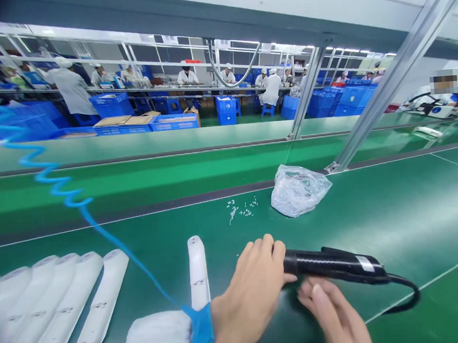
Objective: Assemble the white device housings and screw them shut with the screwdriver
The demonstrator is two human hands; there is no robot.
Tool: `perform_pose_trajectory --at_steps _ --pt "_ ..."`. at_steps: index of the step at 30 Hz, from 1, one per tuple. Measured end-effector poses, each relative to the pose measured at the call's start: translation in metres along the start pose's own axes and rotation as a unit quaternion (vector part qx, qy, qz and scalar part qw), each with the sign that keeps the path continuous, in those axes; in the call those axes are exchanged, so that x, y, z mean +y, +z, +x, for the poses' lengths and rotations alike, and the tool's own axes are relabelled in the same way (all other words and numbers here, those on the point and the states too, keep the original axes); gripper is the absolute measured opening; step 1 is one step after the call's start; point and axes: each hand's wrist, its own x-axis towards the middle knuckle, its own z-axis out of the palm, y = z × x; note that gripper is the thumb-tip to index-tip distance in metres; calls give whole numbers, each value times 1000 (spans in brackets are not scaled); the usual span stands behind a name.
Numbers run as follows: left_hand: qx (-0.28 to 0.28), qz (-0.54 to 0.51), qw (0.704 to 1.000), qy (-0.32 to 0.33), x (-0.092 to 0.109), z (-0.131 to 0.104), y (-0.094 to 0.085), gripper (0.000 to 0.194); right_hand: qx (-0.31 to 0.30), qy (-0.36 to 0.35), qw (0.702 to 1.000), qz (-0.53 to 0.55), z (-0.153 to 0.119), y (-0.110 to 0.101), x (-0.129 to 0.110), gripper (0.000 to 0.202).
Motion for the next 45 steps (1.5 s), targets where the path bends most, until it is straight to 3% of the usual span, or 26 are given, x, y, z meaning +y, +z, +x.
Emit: perform_pose_trajectory --at_steps 2,4,6,8,10,13,15,22,27,33,37,42,45 --pt "-38 -95 995 -1 -1 -15 -5 17 -18 53 994 98 6 14 -5 44" --pt "-57 -197 979 3 -11 -27 -6 17 -11 83 962 258 16 27 -16 28" --pt "-12 -248 969 0 -34 -36 -4 17 -15 85 925 371 27 40 -29 19" --pt "96 -224 969 -41 -68 -42 -1 24 -26 49 922 382 38 52 -39 21" --pt "183 -183 959 -115 -108 -46 4 33 -25 -14 941 338 51 65 -41 22" --pt "164 -248 940 -169 -155 -51 13 31 -16 -116 956 268 72 86 -32 24" --pt "145 -293 928 -181 -169 -55 18 26 -10 -159 955 252 84 99 -21 26" --pt "220 -277 922 -155 -160 -60 26 23 -13 -206 951 232 104 126 0 28" --pt "204 -297 922 -145 -159 -61 27 23 -4 -206 950 233 105 127 -8 25" --pt "263 -221 936 -75 -146 -63 27 22 -13 -137 959 248 66 128 -43 20" --pt "264 -266 926 -54 -133 -66 26 19 -3 -63 960 275 35 136 -64 20" --pt "257 -329 906 -63 -129 -66 20 8 -12 -40 959 280 20 144 -68 16" --pt "258 -303 916 -50 -131 -64 19 16 -12 -41 959 279 18 144 -68 15"
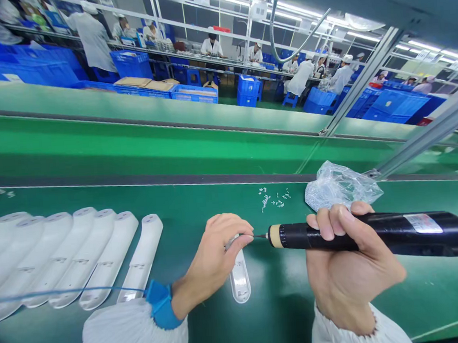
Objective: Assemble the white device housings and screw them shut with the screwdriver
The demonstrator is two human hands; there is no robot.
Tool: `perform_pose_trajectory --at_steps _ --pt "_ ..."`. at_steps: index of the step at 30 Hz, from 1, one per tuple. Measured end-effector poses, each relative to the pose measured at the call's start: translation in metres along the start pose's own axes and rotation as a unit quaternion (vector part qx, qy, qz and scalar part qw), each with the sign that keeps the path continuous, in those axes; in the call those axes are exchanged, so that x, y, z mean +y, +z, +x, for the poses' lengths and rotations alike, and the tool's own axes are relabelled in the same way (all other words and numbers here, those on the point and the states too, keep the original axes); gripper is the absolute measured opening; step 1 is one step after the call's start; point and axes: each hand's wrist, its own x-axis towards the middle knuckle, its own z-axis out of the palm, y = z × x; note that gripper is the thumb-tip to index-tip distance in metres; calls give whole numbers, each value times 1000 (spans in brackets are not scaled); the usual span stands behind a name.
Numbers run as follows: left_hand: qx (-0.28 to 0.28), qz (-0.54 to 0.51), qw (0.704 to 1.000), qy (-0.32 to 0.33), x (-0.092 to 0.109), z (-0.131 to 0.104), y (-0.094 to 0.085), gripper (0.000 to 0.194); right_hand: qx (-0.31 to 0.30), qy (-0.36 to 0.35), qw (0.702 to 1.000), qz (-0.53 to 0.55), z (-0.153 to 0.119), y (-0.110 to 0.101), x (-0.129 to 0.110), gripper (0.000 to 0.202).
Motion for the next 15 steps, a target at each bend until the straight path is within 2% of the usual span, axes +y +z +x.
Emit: perform_pose_trajectory --at_steps 5,15 --pt "5 77 995 68 -4 -1 1 17 -2 4 1000 -1 -2 0 -1 15" --pt "4 198 968 155 -5 -3 1 24 -9 0 1000 -26 -7 2 1 16"
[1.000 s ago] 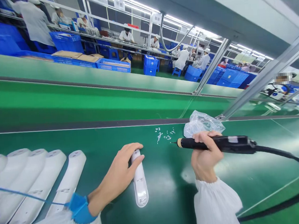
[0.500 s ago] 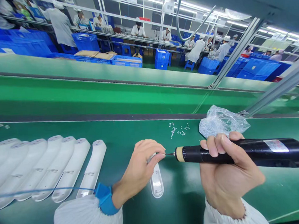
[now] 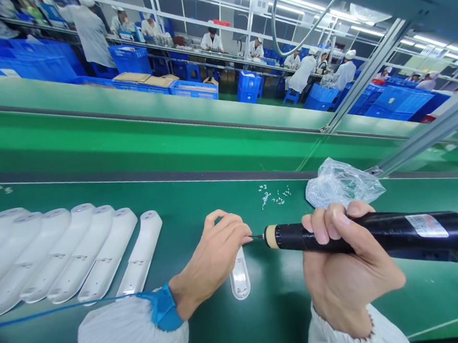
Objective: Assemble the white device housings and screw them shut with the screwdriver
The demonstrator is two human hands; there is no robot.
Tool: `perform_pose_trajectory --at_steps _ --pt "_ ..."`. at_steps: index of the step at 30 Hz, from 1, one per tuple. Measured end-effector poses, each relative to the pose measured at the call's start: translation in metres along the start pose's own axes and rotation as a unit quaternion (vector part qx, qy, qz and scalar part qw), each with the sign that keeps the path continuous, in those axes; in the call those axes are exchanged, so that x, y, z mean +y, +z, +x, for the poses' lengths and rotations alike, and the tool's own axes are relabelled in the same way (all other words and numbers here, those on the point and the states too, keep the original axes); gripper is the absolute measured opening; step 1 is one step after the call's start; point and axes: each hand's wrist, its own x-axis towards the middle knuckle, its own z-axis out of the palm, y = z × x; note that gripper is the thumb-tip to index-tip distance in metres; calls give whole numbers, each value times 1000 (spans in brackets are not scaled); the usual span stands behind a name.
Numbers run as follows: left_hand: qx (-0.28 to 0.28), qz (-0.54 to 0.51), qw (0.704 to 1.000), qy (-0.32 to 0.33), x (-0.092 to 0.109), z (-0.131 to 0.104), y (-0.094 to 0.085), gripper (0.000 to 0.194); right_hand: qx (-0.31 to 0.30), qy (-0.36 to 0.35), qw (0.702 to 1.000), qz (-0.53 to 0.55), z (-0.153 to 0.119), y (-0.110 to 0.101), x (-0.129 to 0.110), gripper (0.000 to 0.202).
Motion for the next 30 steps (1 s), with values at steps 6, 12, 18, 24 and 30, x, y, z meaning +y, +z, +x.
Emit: perform_pose_trajectory --at_steps 6,12,18,24,30 --pt "5 95 995 42 1 -2 0 25 7 -1 1000 -7 -3 4 2 17" --pt "3 -30 999 -30 -1 0 -4 21 9 1 1000 6 0 4 2 16" --pt "-58 -158 955 -246 -18 6 -21 36 -30 -29 999 -28 -5 2 -1 17" --pt "-90 -146 940 -295 -26 4 -11 34 -161 -35 980 -115 -35 -6 -2 21" --pt "-101 -156 929 -320 -22 6 -11 36 -253 -34 960 -114 -47 -11 6 22"
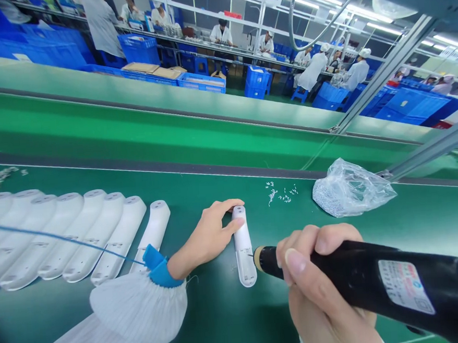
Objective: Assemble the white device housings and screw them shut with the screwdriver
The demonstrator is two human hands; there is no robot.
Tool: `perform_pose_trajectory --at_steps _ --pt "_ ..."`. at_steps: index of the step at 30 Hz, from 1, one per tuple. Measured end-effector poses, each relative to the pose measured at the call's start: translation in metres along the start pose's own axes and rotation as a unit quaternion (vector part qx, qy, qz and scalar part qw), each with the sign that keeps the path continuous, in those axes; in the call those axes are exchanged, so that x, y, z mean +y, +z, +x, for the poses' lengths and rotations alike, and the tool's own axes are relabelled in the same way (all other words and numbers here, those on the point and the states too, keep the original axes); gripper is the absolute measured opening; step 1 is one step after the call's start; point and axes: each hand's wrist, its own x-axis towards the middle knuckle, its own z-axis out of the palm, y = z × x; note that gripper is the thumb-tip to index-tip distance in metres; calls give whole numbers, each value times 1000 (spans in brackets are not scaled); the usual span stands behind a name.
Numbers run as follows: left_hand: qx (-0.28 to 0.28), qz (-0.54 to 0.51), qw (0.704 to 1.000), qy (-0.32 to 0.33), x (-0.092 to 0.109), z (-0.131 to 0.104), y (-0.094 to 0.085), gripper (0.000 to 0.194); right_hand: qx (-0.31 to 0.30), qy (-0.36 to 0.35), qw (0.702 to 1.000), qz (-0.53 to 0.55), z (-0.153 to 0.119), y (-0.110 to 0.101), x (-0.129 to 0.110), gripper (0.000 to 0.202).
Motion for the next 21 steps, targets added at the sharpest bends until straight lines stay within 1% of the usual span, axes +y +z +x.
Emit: perform_pose_trajectory --at_steps 4,8,11,14,17,21 --pt "-17 -13 1000 -19 2 0 -3 36 -16 -18 999 25 2 4 6 17" --pt "-17 -20 999 -22 2 0 -2 37 -24 -22 999 36 3 4 10 18" --pt "-13 -25 999 -22 2 1 1 38 -19 -25 999 23 4 7 13 18" --pt "-3 -28 999 -27 1 1 3 37 -32 -22 999 -4 7 15 18 19" --pt "7 -40 999 -26 0 2 3 37 -22 -22 999 -19 9 24 22 22" --pt "7 -44 998 -35 -1 3 3 38 -10 -11 1000 -17 9 27 26 22"
